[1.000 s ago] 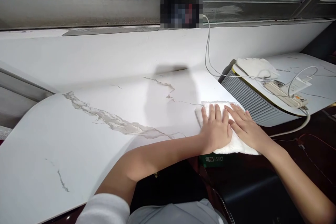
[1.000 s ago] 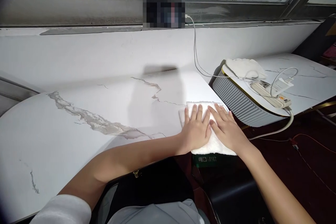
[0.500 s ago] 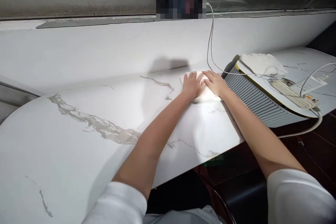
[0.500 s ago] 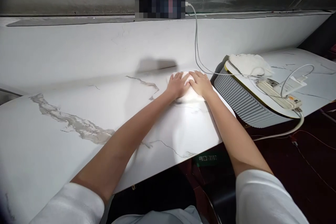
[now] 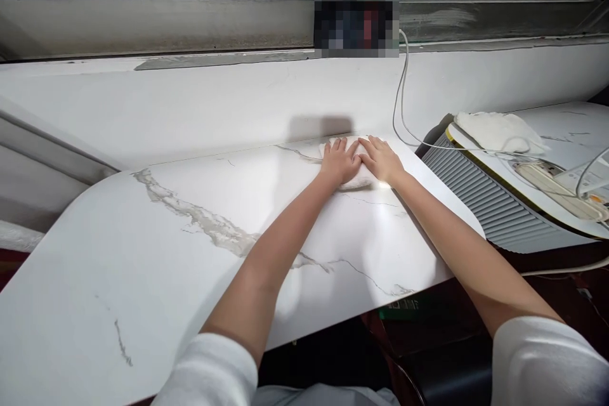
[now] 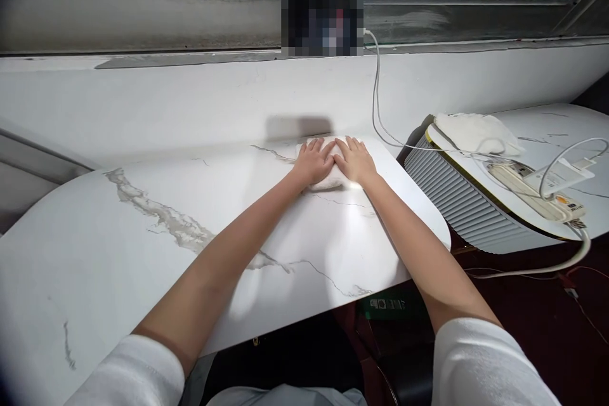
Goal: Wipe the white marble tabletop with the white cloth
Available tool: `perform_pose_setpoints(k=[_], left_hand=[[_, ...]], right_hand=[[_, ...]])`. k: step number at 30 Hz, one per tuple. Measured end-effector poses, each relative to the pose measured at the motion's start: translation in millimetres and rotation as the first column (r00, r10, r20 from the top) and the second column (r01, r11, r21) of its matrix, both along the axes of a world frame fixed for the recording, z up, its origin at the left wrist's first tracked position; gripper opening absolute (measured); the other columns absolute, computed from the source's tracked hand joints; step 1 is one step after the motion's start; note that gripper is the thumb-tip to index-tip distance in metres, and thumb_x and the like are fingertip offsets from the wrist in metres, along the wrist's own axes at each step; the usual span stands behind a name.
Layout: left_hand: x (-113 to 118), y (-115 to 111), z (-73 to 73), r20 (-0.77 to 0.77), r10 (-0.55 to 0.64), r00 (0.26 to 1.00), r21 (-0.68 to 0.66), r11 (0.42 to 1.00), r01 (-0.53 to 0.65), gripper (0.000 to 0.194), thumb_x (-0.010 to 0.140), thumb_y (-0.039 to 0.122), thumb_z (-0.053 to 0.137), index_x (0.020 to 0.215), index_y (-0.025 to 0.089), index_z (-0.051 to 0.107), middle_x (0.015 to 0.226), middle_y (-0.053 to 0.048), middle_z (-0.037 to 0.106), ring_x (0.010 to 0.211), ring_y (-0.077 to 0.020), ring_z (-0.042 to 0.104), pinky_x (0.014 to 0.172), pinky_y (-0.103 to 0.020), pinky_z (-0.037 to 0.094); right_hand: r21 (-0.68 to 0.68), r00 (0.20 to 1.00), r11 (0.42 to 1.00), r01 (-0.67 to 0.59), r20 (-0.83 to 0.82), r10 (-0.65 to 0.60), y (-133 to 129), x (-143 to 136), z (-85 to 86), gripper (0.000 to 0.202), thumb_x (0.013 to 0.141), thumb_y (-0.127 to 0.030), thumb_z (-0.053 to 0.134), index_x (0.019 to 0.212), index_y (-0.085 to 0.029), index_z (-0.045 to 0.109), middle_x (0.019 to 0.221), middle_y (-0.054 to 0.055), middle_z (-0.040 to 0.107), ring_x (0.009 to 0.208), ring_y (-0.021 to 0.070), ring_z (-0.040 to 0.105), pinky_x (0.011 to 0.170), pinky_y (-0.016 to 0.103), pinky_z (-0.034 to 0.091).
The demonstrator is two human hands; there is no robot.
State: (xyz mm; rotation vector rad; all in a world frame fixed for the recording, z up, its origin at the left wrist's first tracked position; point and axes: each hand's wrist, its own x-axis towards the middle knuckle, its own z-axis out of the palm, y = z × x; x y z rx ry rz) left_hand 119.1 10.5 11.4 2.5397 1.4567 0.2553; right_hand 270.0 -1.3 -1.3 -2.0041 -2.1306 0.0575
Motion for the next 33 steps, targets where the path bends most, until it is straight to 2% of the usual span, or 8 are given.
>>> perform_pose_setpoints(k=[6,11,15,18,21,23,30,33], left_hand=[[-47,-84,0.9,-0.02,-0.001,1.0,0.028,1.0,0.002,0.056,0.104,0.033,0.027,0.157,0.017,0.03,0.164,-0.016,0.028,0.152,-0.0297,0.023,0.123,-0.053,0.016],[-103,-154,4.6,-0.042,-0.06,0.997,0.019,0.998,0.061,0.056,0.102,0.03,0.032,0.156,0.015,0.031,0.162,-0.019,0.029,0.151,-0.0335,0.023,0.122,-0.055,0.018],[-146,-184,4.9,-0.032,-0.108,0.994,0.026,0.994,0.109,0.055,0.102,0.03,0.032,0.156,0.016,0.032,0.162,-0.018,0.029,0.151,-0.0332,0.024,0.122,-0.056,0.021],[-165,-191,4.9,-0.026,-0.065,0.998,0.012,0.998,0.066,0.055,0.102,0.03,0.032,0.155,0.017,0.033,0.162,-0.018,0.03,0.151,-0.0335,0.023,0.12,-0.058,0.024],[-171,-182,4.7,-0.031,0.039,0.999,-0.009,0.999,-0.04,0.055,0.1,0.027,0.034,0.154,0.015,0.035,0.162,-0.019,0.03,0.151,-0.0348,0.022,0.12,-0.058,0.024],[-173,-161,3.1,-0.021,0.126,0.992,0.002,0.992,-0.126,0.053,0.099,0.024,0.033,0.152,0.014,0.039,0.161,-0.019,0.033,0.151,-0.0337,0.024,0.121,-0.057,0.023],[-193,-37,-6.8,0.083,0.283,0.955,0.131,0.947,-0.292,0.049,0.097,0.02,0.034,0.143,0.019,0.05,0.152,-0.013,0.048,0.143,-0.0259,0.04,0.12,-0.049,0.027],[-200,-4,-8.0,0.089,0.307,0.948,0.151,0.936,-0.318,0.049,0.096,0.017,0.035,0.142,0.02,0.052,0.149,-0.011,0.051,0.14,-0.024,0.043,0.119,-0.046,0.029]], right_hand=[[-0.056,0.999,0.998,-0.018,-0.033,0.016,-76,-44,-0.4,0.059,0.098,-0.038,0.035,0.153,-0.014,0.04,0.163,0.014,0.03,0.152,0.0293,0.023,0.125,0.048,0.017],[-0.086,0.965,0.988,-0.124,-0.241,0.1,-155,-85,-0.7,0.06,0.1,-0.044,0.031,0.154,-0.018,0.039,0.165,0.01,0.023,0.154,0.0266,0.012,0.125,0.054,0.011],[-0.154,0.911,0.961,-0.229,-0.382,0.156,-195,-112,6.5,0.065,0.102,-0.052,0.029,0.159,-0.021,0.029,0.168,0.007,0.009,0.154,0.0238,-0.002,0.125,0.052,0.007],[-0.193,0.905,0.937,-0.29,-0.372,0.204,-197,-132,12.2,0.066,0.102,-0.052,0.029,0.16,-0.021,0.025,0.169,0.007,0.004,0.154,0.0235,-0.006,0.125,0.052,0.006],[-0.208,0.936,0.935,-0.288,-0.267,0.229,-176,-153,12.8,0.065,0.102,-0.046,0.032,0.159,-0.017,0.026,0.168,0.012,0.008,0.154,0.0253,-0.001,0.125,0.053,0.005],[-0.167,0.957,0.951,-0.261,-0.178,0.231,-149,-168,10.4,0.063,0.102,-0.041,0.032,0.158,-0.014,0.029,0.167,0.015,0.015,0.155,0.0272,0.006,0.124,0.052,0.008],[0.015,0.966,0.968,-0.252,-0.059,0.253,-23,-209,2.4,0.057,0.1,-0.027,0.029,0.154,-0.01,0.038,0.16,0.02,0.033,0.15,0.0302,0.026,0.12,0.051,0.019],[0.072,0.964,0.964,-0.257,-0.058,0.261,11,-218,0.8,0.056,0.099,-0.023,0.029,0.151,-0.01,0.042,0.157,0.02,0.039,0.147,0.0301,0.032,0.119,0.05,0.022]])
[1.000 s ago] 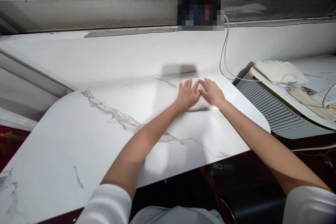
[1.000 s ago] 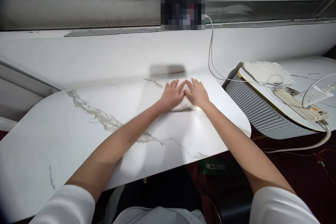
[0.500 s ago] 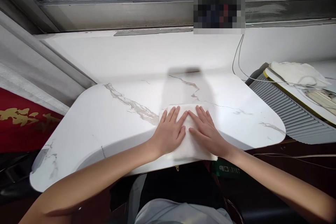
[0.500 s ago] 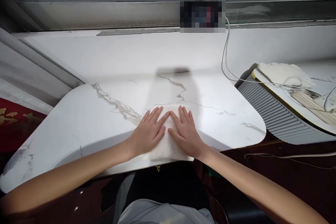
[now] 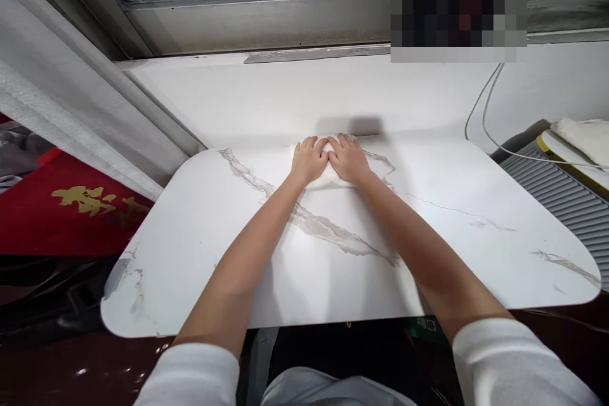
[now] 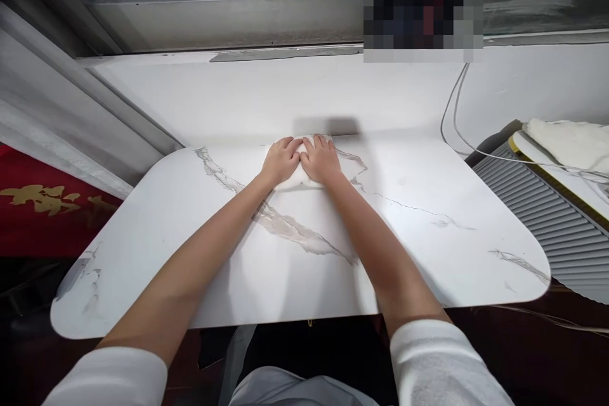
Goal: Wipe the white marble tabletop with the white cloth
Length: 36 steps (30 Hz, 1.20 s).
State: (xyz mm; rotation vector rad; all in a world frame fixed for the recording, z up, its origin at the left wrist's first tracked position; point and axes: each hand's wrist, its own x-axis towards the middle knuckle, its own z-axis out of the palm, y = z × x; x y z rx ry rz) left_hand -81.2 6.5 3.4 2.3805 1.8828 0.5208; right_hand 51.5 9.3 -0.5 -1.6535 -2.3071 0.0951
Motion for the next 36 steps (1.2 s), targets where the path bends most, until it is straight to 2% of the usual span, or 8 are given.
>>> perform_pose_setpoints(k=[4,9,13,19,23,27,30,36], left_hand=[[-2,7,-0.8,-0.008,-0.001,1.0,-0.016,1.0,0.001,0.049,0.098,0.019,0.034,0.145,0.021,0.049,0.153,-0.01,0.047,0.143,-0.0241,0.039,0.12,-0.046,0.027],[-4,-24,1.1,-0.042,-0.019,0.999,-0.048,0.999,0.017,0.049,0.101,0.022,0.032,0.148,0.019,0.046,0.158,-0.012,0.04,0.148,-0.0257,0.033,0.122,-0.047,0.023],[-16,-80,0.9,-0.041,-0.08,0.996,-0.062,0.995,0.077,0.049,0.101,0.023,0.032,0.148,0.02,0.045,0.158,-0.011,0.04,0.149,-0.0259,0.031,0.122,-0.048,0.023],[-53,-198,-1.4,-0.016,-0.138,0.99,-0.034,0.99,0.138,0.05,0.1,0.024,0.032,0.149,0.017,0.042,0.159,-0.014,0.038,0.15,-0.0295,0.027,0.122,-0.055,0.023],[-75,-240,-0.5,-0.023,-0.134,0.991,-0.051,0.99,0.133,0.052,0.102,0.026,0.03,0.152,0.019,0.037,0.161,-0.013,0.035,0.151,-0.0289,0.025,0.122,-0.055,0.025],[-101,-214,-3.5,-0.065,-0.048,0.997,-0.06,0.997,0.044,0.052,0.101,0.03,0.031,0.15,0.021,0.042,0.16,-0.012,0.037,0.15,-0.0289,0.029,0.122,-0.052,0.024],[-128,-154,-5.1,-0.079,-0.019,0.997,-0.052,0.999,0.015,0.051,0.099,0.03,0.035,0.147,0.021,0.045,0.157,-0.011,0.041,0.147,-0.0277,0.034,0.122,-0.05,0.026],[-171,-30,0.8,-0.07,-0.002,0.998,-0.069,0.998,-0.003,0.052,0.097,0.024,0.035,0.147,0.017,0.046,0.154,-0.011,0.045,0.144,-0.0217,0.038,0.121,-0.039,0.027]], right_hand=[[0.025,1.0,1.0,0.012,0.009,-0.012,6,-3,-0.8,0.056,0.099,-0.024,0.029,0.15,-0.008,0.043,0.156,0.021,0.039,0.146,0.0311,0.033,0.118,0.051,0.023],[-0.028,0.999,0.999,0.046,0.025,-0.045,-29,-5,1.2,0.056,0.101,-0.029,0.029,0.153,-0.009,0.039,0.16,0.021,0.034,0.149,0.0317,0.028,0.119,0.051,0.023],[-0.059,0.999,0.997,0.051,0.017,-0.05,-86,-10,-3.8,0.059,0.101,-0.032,0.03,0.154,-0.009,0.035,0.162,0.021,0.029,0.151,0.0319,0.023,0.121,0.052,0.019],[-0.109,0.979,0.974,-0.197,-0.081,0.189,-194,-15,-12.8,0.063,0.102,-0.042,0.03,0.158,-0.013,0.029,0.167,0.017,0.015,0.155,0.0292,0.004,0.123,0.056,0.012],[-0.195,0.949,0.93,-0.312,-0.119,0.293,-226,-26,-6.4,0.066,0.102,-0.041,0.028,0.161,-0.013,0.018,0.168,0.017,0.004,0.154,0.0282,-0.008,0.123,0.056,0.01],[-0.279,0.959,0.917,-0.285,-0.093,0.27,-192,-57,0.2,0.066,0.1,-0.037,0.035,0.16,-0.014,0.023,0.167,0.017,0.01,0.154,0.0297,0.002,0.123,0.055,0.011],[-0.196,0.973,0.953,-0.229,-0.076,0.218,-139,-93,-0.9,0.062,0.099,-0.035,0.035,0.157,-0.014,0.031,0.165,0.018,0.021,0.153,0.0313,0.016,0.122,0.055,0.016],[-0.017,0.991,0.993,-0.115,-0.073,0.113,-34,-155,-6.0,0.06,0.099,-0.032,0.032,0.154,-0.008,0.036,0.16,0.022,0.032,0.149,0.0348,0.024,0.118,0.057,0.019]])
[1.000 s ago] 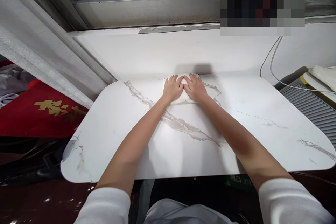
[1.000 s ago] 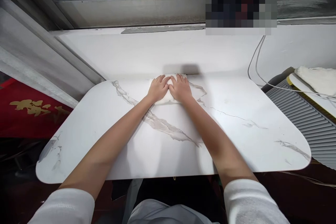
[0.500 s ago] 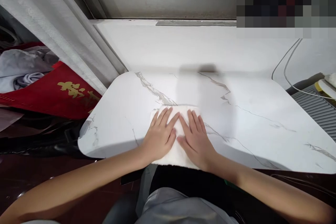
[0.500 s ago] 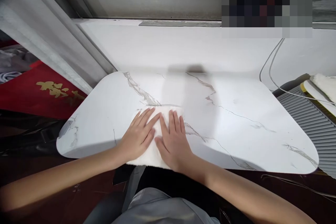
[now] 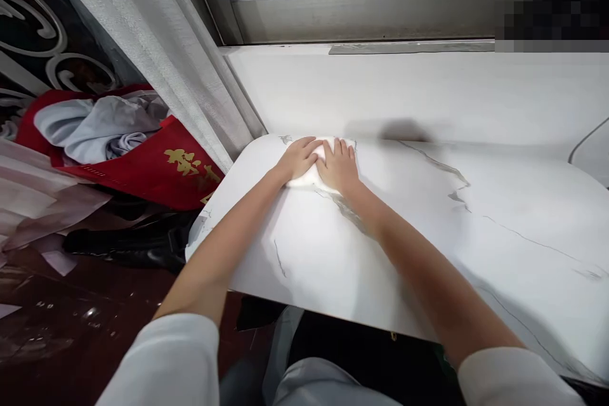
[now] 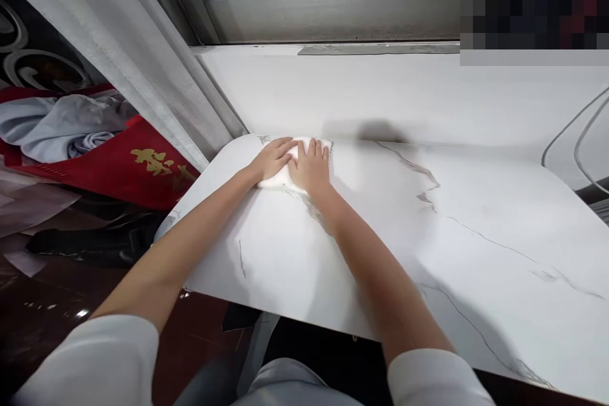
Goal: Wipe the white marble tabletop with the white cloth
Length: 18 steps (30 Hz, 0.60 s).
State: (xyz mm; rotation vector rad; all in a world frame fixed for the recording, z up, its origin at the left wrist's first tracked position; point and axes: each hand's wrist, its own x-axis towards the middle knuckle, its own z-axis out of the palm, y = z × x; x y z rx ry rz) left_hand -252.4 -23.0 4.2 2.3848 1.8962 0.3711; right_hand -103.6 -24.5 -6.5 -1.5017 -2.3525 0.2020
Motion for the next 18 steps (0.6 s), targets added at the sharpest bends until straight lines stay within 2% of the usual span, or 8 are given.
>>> perform_pose_setpoints(k=[2,4,8,11,14,18], left_hand=[[-7,22,2.0,0.004,0.011,1.0,-0.01,1.0,-0.011,0.051,0.097,0.024,0.034,0.146,0.016,0.047,0.154,-0.011,0.046,0.144,-0.0215,0.039,0.121,-0.037,0.027],[-14,33,2.3,-0.011,0.005,1.0,-0.004,1.0,-0.005,0.051,0.098,0.023,0.032,0.147,0.014,0.046,0.155,-0.013,0.045,0.144,-0.0217,0.038,0.121,-0.037,0.027],[-41,33,0.2,-0.076,-0.008,0.997,-0.01,1.0,0.007,0.053,0.1,0.021,0.029,0.15,0.01,0.041,0.158,-0.016,0.04,0.147,-0.0232,0.033,0.121,-0.039,0.024],[-72,18,-1.2,-0.087,0.009,0.996,-0.025,1.0,-0.012,0.052,0.1,0.021,0.028,0.15,0.009,0.039,0.158,-0.015,0.039,0.147,-0.0225,0.032,0.122,-0.039,0.023],[-101,-7,-1.0,-0.078,0.049,0.996,-0.021,0.998,-0.051,0.05,0.101,0.023,0.029,0.148,0.01,0.04,0.158,-0.015,0.038,0.147,-0.022,0.032,0.122,-0.04,0.024],[-116,-47,1.8,-0.063,0.077,0.995,-0.023,0.997,-0.078,0.049,0.102,0.022,0.029,0.148,0.01,0.039,0.159,-0.013,0.038,0.148,-0.023,0.03,0.122,-0.04,0.024]], right_hand=[[0.007,1.0,1.0,0.015,0.004,-0.015,22,-11,0.3,0.06,0.099,-0.031,0.032,0.153,-0.007,0.036,0.159,0.022,0.033,0.149,0.0351,0.025,0.117,0.057,0.02],[0.018,1.0,1.0,0.011,0.015,-0.011,34,-20,1.0,0.059,0.099,-0.031,0.032,0.153,-0.007,0.037,0.159,0.023,0.034,0.149,0.035,0.026,0.117,0.056,0.019],[0.012,0.999,1.0,-0.014,0.036,0.014,35,-45,3.4,0.06,0.099,-0.031,0.031,0.153,-0.005,0.035,0.16,0.024,0.031,0.15,0.0346,0.023,0.119,0.055,0.015],[-0.036,0.998,0.998,-0.053,0.026,0.054,22,-73,5.4,0.061,0.1,-0.031,0.032,0.155,-0.004,0.032,0.161,0.025,0.027,0.151,0.0352,0.019,0.12,0.055,0.012],[-0.056,0.994,0.992,-0.114,-0.004,0.114,1,-99,6.6,0.062,0.099,-0.032,0.034,0.155,-0.004,0.032,0.162,0.025,0.025,0.152,0.0357,0.017,0.12,0.057,0.009],[-0.075,0.985,0.982,-0.171,-0.029,0.169,-29,-113,8.1,0.063,0.1,-0.033,0.032,0.155,-0.002,0.031,0.162,0.026,0.023,0.152,0.0359,0.014,0.121,0.056,0.007]])
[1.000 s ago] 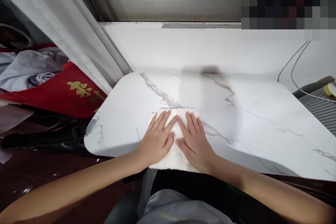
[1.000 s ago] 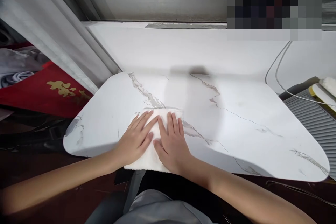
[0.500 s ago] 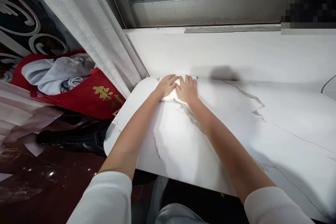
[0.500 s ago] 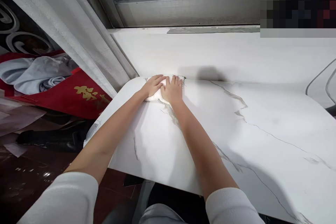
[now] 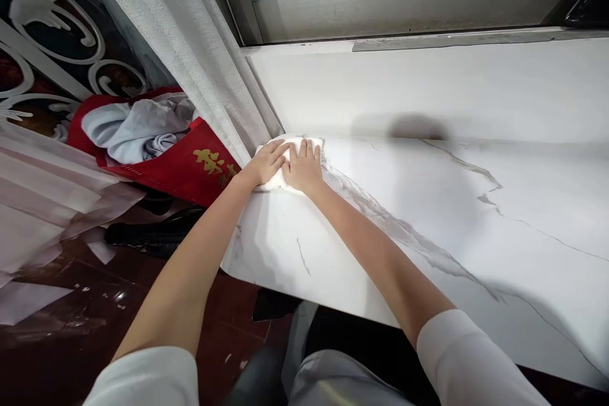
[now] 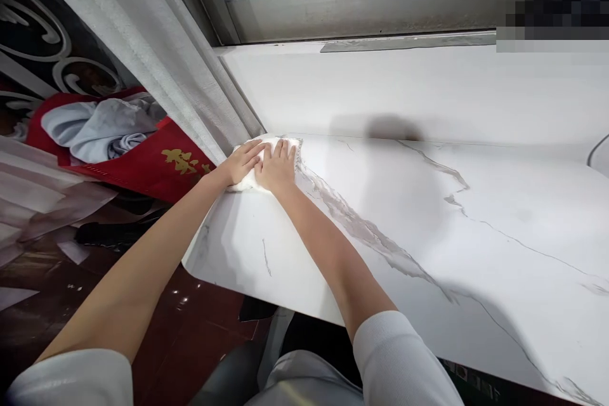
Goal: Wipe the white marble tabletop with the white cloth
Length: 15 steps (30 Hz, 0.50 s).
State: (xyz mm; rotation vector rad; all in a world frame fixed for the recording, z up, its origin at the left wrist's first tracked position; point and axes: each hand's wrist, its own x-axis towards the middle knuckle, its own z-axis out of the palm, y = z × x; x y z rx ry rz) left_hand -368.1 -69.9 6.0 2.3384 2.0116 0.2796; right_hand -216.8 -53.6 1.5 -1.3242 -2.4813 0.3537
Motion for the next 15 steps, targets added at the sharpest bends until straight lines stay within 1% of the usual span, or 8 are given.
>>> perform_pose_setpoints(k=[3,8,11,15], left_hand=[[5,-26,1.4,-0.009,0.002,1.0,0.018,1.0,-0.002,0.05,0.103,0.023,0.025,0.149,0.009,0.038,0.16,-0.012,0.036,0.148,-0.0233,0.03,0.123,-0.04,0.022],[24,-65,-2.6,-0.069,0.057,0.996,0.001,0.998,-0.058,0.054,0.1,0.026,0.024,0.15,0.011,0.037,0.16,-0.014,0.034,0.149,-0.0259,0.028,0.122,-0.045,0.024],[40,-91,-5.6,-0.056,0.091,0.994,0.018,0.996,-0.091,0.055,0.099,0.028,0.024,0.15,0.013,0.038,0.161,-0.015,0.034,0.15,-0.0269,0.028,0.122,-0.048,0.023],[66,-127,-6.1,-0.045,0.113,0.993,0.022,0.993,-0.112,0.054,0.098,0.029,0.026,0.15,0.016,0.039,0.16,-0.014,0.036,0.149,-0.0284,0.03,0.121,-0.052,0.024]], right_hand=[[-0.012,1.0,1.0,-0.026,-0.006,0.026,-21,5,1.1,0.063,0.1,-0.033,0.033,0.156,-0.002,0.03,0.162,0.026,0.022,0.152,0.0355,0.013,0.122,0.054,0.006],[-0.009,0.997,0.997,-0.073,0.0,0.073,-55,26,1.9,0.063,0.101,-0.033,0.033,0.156,-0.004,0.029,0.163,0.026,0.021,0.153,0.0356,0.013,0.122,0.052,0.005],[-0.02,0.994,0.993,-0.113,-0.005,0.113,-76,45,1.2,0.063,0.101,-0.033,0.034,0.156,-0.004,0.029,0.163,0.026,0.02,0.153,0.0354,0.012,0.123,0.051,0.006],[-0.022,0.985,0.985,-0.172,-0.014,0.172,-102,73,-0.3,0.063,0.101,-0.035,0.032,0.157,-0.006,0.029,0.164,0.021,0.019,0.153,0.0342,0.011,0.123,0.054,0.009]])
